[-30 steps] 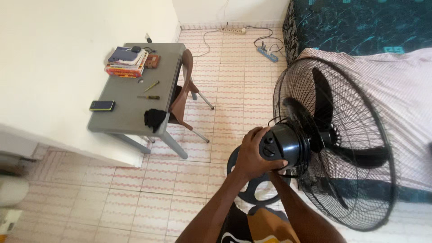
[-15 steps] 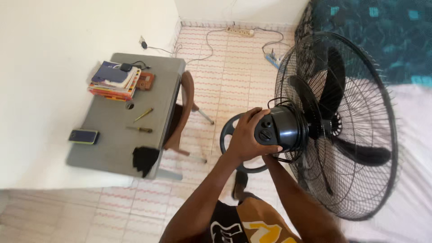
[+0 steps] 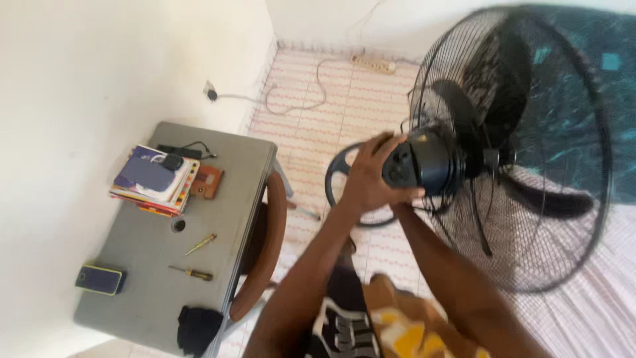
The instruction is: The person services a standing fan. They hold the fan head, remove and reposition the front grille, adjust the blades, carry the fan across the room, and plug its power cord into a wall power strip.
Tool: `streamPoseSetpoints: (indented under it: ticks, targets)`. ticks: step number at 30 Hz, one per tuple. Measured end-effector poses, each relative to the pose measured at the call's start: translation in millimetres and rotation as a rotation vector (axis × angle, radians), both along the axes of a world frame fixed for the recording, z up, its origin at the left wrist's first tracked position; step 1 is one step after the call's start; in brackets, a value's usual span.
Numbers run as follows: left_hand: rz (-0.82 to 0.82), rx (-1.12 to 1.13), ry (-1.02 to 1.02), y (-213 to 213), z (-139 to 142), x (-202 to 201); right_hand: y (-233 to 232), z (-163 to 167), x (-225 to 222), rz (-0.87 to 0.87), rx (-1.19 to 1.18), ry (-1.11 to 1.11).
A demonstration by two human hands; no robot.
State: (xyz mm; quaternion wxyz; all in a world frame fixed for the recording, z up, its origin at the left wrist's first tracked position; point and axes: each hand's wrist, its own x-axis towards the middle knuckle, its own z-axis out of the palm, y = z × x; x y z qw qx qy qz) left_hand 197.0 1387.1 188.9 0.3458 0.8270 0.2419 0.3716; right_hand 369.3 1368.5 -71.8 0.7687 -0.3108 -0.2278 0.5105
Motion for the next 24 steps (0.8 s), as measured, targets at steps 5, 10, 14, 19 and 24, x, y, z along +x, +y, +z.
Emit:
streamPoseSetpoints:
  ticks: [5,10,14,19,24]
  targets:
    - [-0.007,0.008,0.007,149,-4,51,140,24,6,0.117,0.345,0.314]
    - [0.024,-0.026,0.019,239,-23,80,231,65,15,0.046,0.150,0.404]
    - [0.060,0.027,0.046,330,-37,105,340,91,-18,-0.004,0.656,0.792]
    - [0.079,-0.063,0.096,407,-66,115,412,89,-14,0.022,0.708,0.982]
    - [0.084,-0.159,0.113,463,-84,104,474,60,-24,0.072,0.645,1.036]
